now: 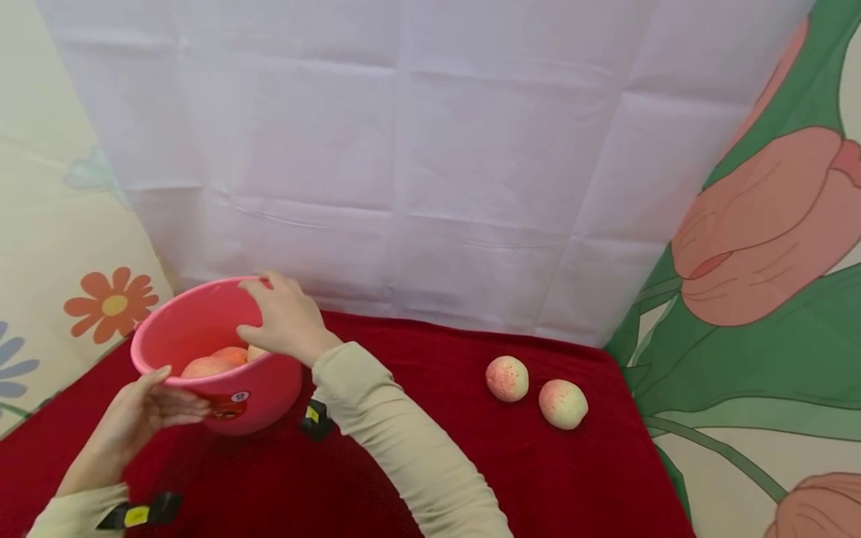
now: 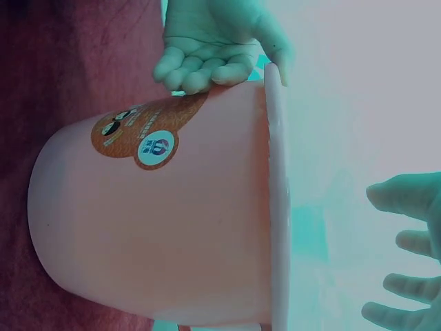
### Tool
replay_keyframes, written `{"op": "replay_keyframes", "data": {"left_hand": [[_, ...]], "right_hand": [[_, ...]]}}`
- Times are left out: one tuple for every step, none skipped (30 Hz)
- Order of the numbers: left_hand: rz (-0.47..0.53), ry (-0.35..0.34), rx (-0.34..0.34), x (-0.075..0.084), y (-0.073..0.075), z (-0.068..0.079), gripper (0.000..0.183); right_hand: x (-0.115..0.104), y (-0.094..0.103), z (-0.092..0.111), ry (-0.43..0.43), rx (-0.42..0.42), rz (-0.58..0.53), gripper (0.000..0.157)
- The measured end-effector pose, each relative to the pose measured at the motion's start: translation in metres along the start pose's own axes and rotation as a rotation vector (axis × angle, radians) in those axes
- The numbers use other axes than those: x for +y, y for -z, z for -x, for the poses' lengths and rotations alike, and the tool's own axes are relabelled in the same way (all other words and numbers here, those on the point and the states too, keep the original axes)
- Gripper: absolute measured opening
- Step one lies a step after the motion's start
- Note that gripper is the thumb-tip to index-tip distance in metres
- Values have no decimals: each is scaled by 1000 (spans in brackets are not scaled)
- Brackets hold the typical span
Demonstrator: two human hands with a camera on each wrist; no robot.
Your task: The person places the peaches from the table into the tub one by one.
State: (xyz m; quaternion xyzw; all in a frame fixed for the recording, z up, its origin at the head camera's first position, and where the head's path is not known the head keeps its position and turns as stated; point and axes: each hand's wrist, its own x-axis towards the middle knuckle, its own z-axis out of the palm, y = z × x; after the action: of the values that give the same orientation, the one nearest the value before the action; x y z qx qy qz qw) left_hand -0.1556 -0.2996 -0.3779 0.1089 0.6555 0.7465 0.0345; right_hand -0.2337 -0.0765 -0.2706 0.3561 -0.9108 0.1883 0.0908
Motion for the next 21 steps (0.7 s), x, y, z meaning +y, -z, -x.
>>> {"op": "replay_keyframes", "data": {"left_hand": [[0,0,0,0,0,0,53],[2,0,-1,0,0,0,53],[5,0,0,0,0,0,52],[9,1,0,0,0,0,52],[11,1,3,1,0,0,52],[14,2,4,1,1,0,52],[17,4,7,1,1,0,52],[17,4,8,1,1,0,52],[17,5,10,1,1,0,52],[17,8,9,1,2,0,52],[13,8,8,1,2,0,52],[13,10,5,1,2,0,52],[12,11,2,1,2,-1,52],[10,11,1,1,2,-1,53],[10,12,-1,1,2,-1,53],[9,13,-1,1,2,-1,53],[8,14,-1,0,2,-1,53],[8,15,-1,0,2,-1,53],[6,16,0,0,2,-1,53],[4,17,2,0,2,-1,53],[3,17,3,0,2,-1,53]], "right_hand": [[1,1,2,0,2,2,58],[2,2,3,1,2,6,58],[3,3,5,3,4,11,57],[4,4,7,5,7,11,57],[5,5,8,8,11,10,57],[6,6,10,11,17,7,56],[7,7,11,15,24,7,56],[9,8,12,20,33,8,56],[10,9,14,26,43,9,56],[11,10,16,32,51,10,55],[13,11,17,40,59,14,55],[14,12,19,50,68,21,55],[16,13,21,61,75,30,54],[17,14,23,73,82,38,54],[19,14,25,85,87,47,53],[20,15,27,95,93,55,53],[21,15,29,105,100,63,52],[22,15,31,112,106,67,51],[23,16,33,118,112,69,51],[24,16,34,123,119,71,50],[25,15,36,128,126,73,50]]}}
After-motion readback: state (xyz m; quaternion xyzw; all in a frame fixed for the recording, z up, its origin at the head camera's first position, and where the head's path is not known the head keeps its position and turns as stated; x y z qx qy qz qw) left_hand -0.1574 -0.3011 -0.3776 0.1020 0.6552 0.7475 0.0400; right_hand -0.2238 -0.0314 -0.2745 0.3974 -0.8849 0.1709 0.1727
